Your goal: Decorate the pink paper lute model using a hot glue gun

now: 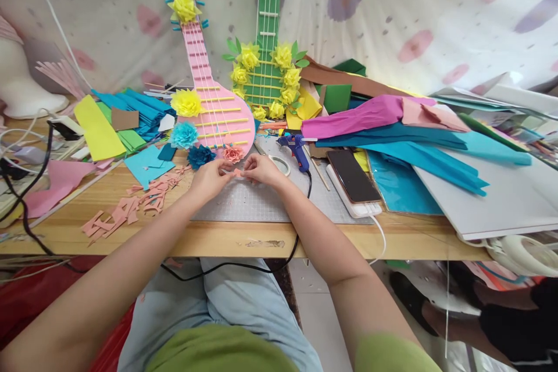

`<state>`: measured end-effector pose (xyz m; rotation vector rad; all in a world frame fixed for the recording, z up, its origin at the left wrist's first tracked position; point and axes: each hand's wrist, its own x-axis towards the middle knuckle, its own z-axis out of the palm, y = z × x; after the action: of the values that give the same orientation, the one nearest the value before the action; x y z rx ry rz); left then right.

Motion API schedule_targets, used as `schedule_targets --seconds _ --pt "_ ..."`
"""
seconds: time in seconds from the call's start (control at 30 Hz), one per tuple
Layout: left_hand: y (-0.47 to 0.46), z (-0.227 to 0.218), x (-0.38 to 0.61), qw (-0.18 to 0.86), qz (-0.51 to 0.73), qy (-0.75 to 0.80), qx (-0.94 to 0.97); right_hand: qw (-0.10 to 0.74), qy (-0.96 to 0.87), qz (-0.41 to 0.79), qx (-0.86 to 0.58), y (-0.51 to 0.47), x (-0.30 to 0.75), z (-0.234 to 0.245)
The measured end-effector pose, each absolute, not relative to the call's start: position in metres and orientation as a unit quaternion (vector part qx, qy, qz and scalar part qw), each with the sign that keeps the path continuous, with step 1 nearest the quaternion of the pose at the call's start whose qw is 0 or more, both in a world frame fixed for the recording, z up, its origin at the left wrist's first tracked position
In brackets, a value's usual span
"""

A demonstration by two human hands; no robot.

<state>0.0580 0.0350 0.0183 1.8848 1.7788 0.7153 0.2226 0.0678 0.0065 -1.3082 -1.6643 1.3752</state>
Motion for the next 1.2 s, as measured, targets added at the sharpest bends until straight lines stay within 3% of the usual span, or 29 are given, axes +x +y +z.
schedule_targets --seconds 0.27,0.53,0.87,1.2 --pt "0.041 -0.001 0.070 0.441 0.347 0.617 0.552 0.308 -0.644 0.509 -0.481 0.067 0.225 -0.001" --pt "0.038 -0.002 0.067 0.393 0.341 0.627 0.579 0.303 -0.695 0.443 -0.478 0.068 0.221 -0.004" --pt "0.040 -0.013 0.064 0.472 0.418 0.602 0.491 0.286 -0.690 0.403 -0.529 0.064 0.217 -0.001" --pt "0.035 -0.022 0.065 0.386 0.426 0.628 0.524 0.293 -0.684 0.378 -0.550 0.066 0.221 -0.003"
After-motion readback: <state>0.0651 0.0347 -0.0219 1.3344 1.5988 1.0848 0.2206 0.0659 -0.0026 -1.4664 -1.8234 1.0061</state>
